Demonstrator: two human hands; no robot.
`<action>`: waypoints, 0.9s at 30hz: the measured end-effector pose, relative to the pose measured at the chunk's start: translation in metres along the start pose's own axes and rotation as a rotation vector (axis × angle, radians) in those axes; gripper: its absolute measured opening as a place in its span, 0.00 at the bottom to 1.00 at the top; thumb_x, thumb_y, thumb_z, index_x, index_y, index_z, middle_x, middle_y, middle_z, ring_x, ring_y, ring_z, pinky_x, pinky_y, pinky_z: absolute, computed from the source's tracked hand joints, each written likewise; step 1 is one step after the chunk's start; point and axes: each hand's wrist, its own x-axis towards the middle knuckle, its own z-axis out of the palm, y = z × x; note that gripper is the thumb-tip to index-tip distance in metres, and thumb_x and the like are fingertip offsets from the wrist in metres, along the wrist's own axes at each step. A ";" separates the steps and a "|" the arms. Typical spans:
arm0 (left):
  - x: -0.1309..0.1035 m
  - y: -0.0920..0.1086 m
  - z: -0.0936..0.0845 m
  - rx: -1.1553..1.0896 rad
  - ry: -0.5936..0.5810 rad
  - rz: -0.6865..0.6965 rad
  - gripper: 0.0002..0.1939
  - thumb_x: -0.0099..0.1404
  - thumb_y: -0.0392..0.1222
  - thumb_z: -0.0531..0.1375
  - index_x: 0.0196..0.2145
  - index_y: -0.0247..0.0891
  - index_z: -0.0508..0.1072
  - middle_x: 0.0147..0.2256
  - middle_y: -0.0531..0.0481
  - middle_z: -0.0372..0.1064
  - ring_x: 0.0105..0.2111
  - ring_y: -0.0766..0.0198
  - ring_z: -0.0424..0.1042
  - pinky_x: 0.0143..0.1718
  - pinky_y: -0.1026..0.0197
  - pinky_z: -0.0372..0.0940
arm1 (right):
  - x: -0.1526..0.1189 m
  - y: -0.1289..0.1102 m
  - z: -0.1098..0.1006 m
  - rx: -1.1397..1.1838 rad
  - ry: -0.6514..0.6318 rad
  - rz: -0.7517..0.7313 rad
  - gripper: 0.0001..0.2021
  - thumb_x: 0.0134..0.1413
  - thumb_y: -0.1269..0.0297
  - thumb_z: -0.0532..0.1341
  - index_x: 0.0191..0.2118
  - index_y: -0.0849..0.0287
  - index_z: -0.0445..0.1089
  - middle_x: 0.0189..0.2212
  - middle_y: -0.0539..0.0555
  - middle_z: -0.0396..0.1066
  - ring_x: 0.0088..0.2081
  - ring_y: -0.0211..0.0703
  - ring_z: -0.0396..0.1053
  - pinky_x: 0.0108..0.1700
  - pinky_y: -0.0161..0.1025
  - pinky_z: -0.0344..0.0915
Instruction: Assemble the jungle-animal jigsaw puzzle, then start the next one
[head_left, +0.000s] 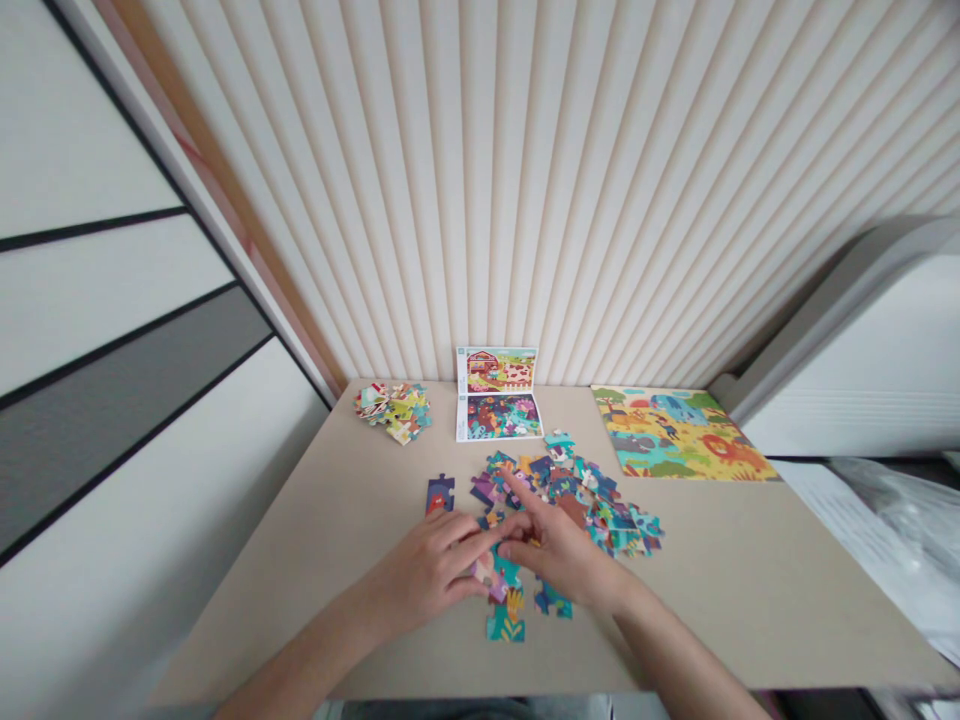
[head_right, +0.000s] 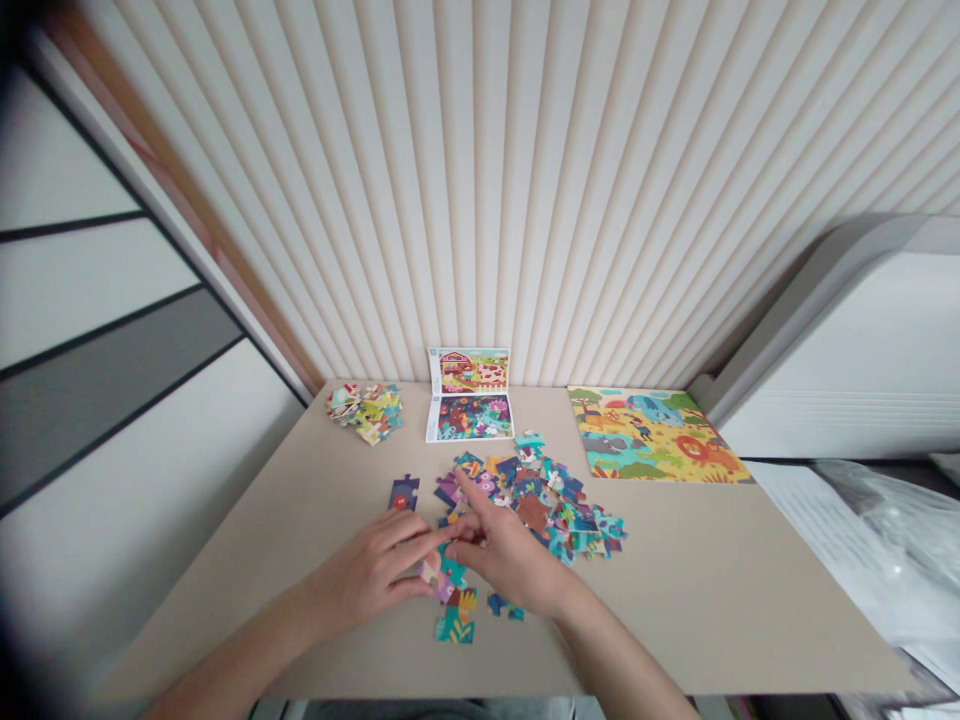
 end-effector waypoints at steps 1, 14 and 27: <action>0.000 -0.001 -0.001 0.008 0.001 -0.001 0.37 0.67 0.47 0.70 0.69 0.50 0.64 0.43 0.49 0.74 0.44 0.55 0.75 0.49 0.52 0.72 | 0.002 -0.004 -0.001 -0.018 0.007 -0.016 0.44 0.64 0.60 0.65 0.78 0.46 0.43 0.41 0.48 0.79 0.36 0.38 0.71 0.41 0.36 0.67; -0.004 -0.123 -0.006 0.106 0.306 -0.410 0.22 0.72 0.55 0.64 0.58 0.43 0.72 0.52 0.42 0.74 0.53 0.50 0.75 0.57 0.47 0.69 | 0.007 0.011 -0.075 -1.238 0.529 0.213 0.13 0.67 0.52 0.64 0.43 0.55 0.80 0.39 0.61 0.76 0.43 0.54 0.76 0.45 0.44 0.68; -0.028 -0.146 0.004 0.063 0.339 -0.498 0.23 0.73 0.58 0.62 0.58 0.43 0.72 0.52 0.42 0.76 0.52 0.50 0.75 0.56 0.47 0.70 | 0.000 0.036 -0.084 -1.124 0.476 0.027 0.24 0.66 0.58 0.62 0.65 0.54 0.70 0.56 0.62 0.73 0.56 0.58 0.73 0.60 0.54 0.69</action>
